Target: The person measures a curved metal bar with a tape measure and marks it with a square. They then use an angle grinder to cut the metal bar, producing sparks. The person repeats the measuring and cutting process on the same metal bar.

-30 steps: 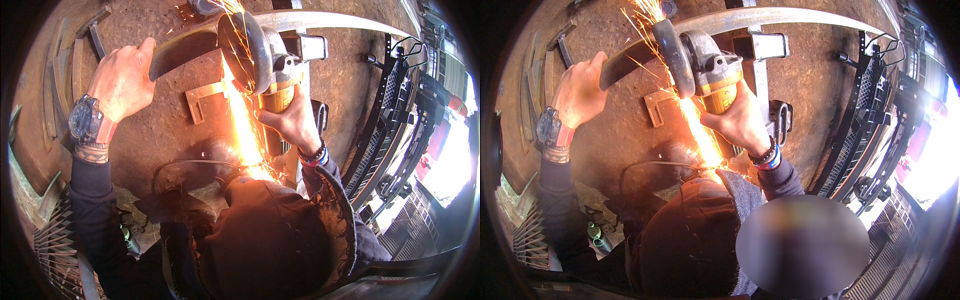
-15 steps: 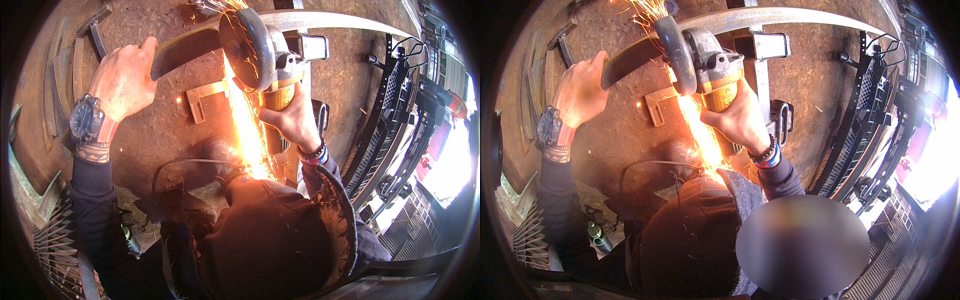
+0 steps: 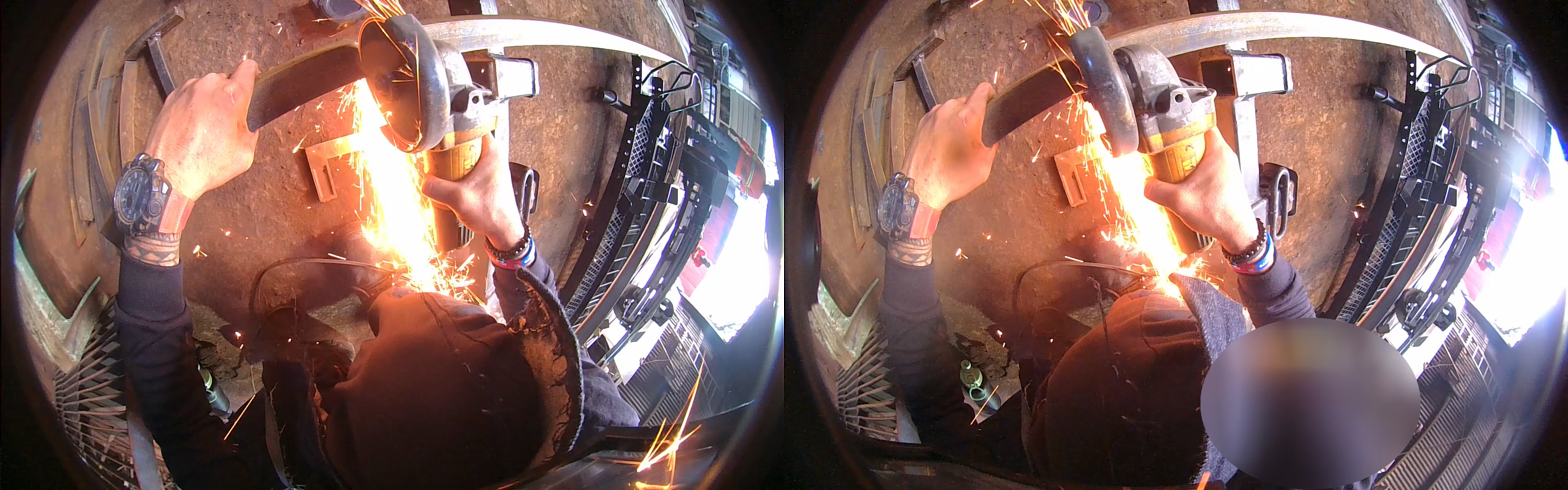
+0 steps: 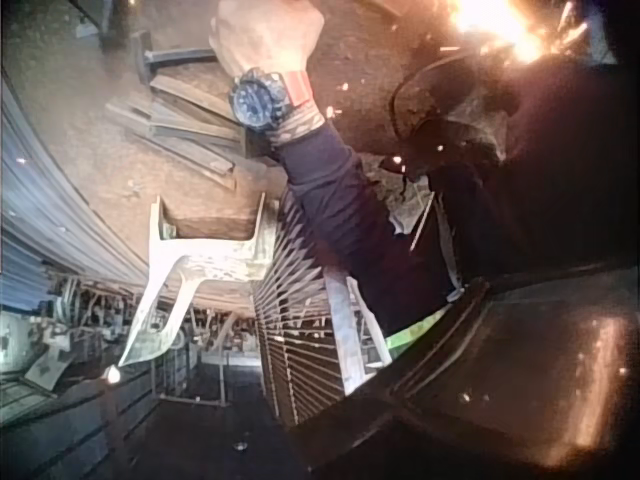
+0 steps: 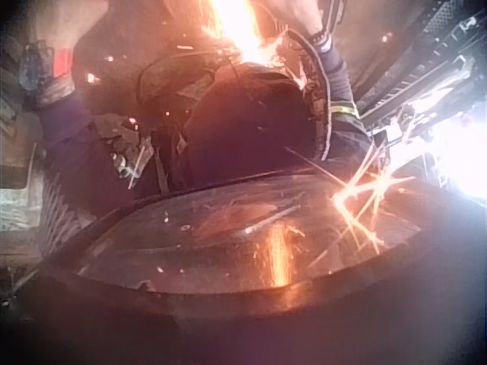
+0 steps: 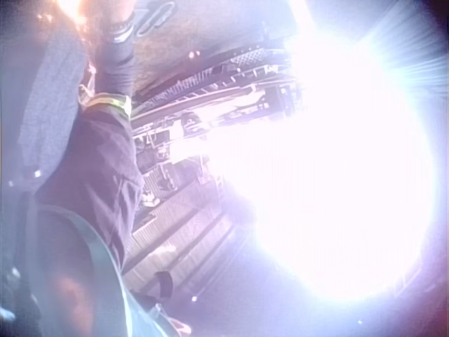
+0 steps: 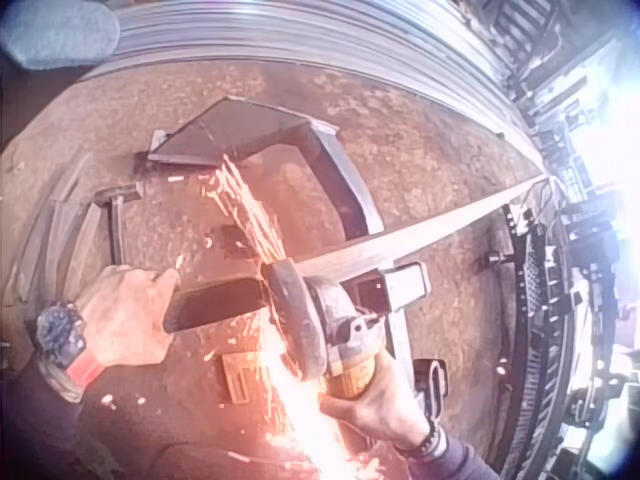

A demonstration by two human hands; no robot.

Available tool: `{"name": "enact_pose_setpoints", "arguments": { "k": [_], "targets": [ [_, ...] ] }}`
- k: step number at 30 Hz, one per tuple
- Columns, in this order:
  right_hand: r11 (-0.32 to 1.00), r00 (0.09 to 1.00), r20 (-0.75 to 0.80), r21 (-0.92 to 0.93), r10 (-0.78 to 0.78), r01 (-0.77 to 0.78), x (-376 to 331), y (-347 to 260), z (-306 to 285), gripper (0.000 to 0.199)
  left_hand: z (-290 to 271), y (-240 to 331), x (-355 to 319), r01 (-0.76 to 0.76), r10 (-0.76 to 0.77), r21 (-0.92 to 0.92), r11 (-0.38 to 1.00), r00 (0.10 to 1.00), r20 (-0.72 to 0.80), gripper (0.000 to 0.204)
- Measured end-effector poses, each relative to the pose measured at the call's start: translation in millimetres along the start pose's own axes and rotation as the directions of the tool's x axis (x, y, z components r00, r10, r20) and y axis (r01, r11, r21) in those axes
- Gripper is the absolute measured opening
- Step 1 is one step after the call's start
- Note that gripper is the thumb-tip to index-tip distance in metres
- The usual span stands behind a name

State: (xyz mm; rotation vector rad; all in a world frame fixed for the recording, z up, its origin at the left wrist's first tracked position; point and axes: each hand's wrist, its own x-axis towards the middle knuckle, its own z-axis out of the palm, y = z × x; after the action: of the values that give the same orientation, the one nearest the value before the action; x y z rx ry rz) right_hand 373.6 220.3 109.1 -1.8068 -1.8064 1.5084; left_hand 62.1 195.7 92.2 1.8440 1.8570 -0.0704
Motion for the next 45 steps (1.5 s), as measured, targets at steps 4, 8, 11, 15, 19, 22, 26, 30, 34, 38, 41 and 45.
{"name": "enact_pose_setpoints", "arguments": {
  "k": [4,8,11,15,19,22,26,30,34,38,41,45],
  "targets": [
    [0.999,0.999,0.032,0.035,-0.037,0.035,2,1,1,0.058,-1,0,-1,-0.038,0.038,0.014,0.999,0.999,-0.03,0.045],
    [0.999,0.999,0.022,0.046,-0.029,0.028,4,3,2,0.058,2,-4,-1,-0.08,0.085,0.057,0.995,0.993,-0.078,0.041],
    [0.999,1.0,0.013,0.045,0.004,-0.005,4,1,1,0.061,2,-3,0,-0.08,0.083,0.047,0.996,0.994,-0.076,0.04],
    [0.998,1.0,0.011,0.057,-0.009,0.009,5,6,2,0.064,-1,-1,-2,-0.07,0.073,0.05,0.996,0.995,-0.069,0.04],
    [1.0,1.0,-0.007,0.004,0.005,-0.005,4,4,3,0.063,0,-3,-1,-0.069,0.071,0.033,0.997,0.996,-0.05,0.043],
    [1.0,1.0,-0.003,-0.002,0.009,-0.009,4,10,4,0.064,-1,-3,0,-0.031,0.031,0.009,0.999,1.0,-0.002,0.047],
    [1.0,1.0,0.002,-0.012,-0.007,0.007,4,6,5,0.061,0,-6,-1,-0.03,0.03,-0.007,1.0,1.0,0.001,0.047],
    [0.999,0.999,-0.027,-0.01,-0.037,0.036,4,7,5,0.058,-1,-5,3,-0.008,0.009,-0.015,1.0,0.999,0.048,0.045],
    [0.999,0.999,0.005,-0.033,-0.034,0.034,7,4,2,0.066,-3,-2,-2,-0.039,0.039,0.006,0.999,0.999,-0.027,0.043],
    [0.999,1.0,0.004,-0.042,-0.03,0.03,7,0,2,0.066,1,-4,0,-0.048,0.048,0.015,0.999,0.999,-0.016,0.045],
    [1.0,1.0,0.011,0.016,-0.005,0.005,7,-1,4,0.059,1,-6,-1,-0.054,0.054,0.009,0.999,0.998,-0.032,0.045],
    [0.999,0.999,0.001,0.008,-0.035,0.035,8,-1,3,0.065,0,-2,-3,-0.029,0.029,0.011,1.0,0.999,-0.041,0.043]
  ]
}}
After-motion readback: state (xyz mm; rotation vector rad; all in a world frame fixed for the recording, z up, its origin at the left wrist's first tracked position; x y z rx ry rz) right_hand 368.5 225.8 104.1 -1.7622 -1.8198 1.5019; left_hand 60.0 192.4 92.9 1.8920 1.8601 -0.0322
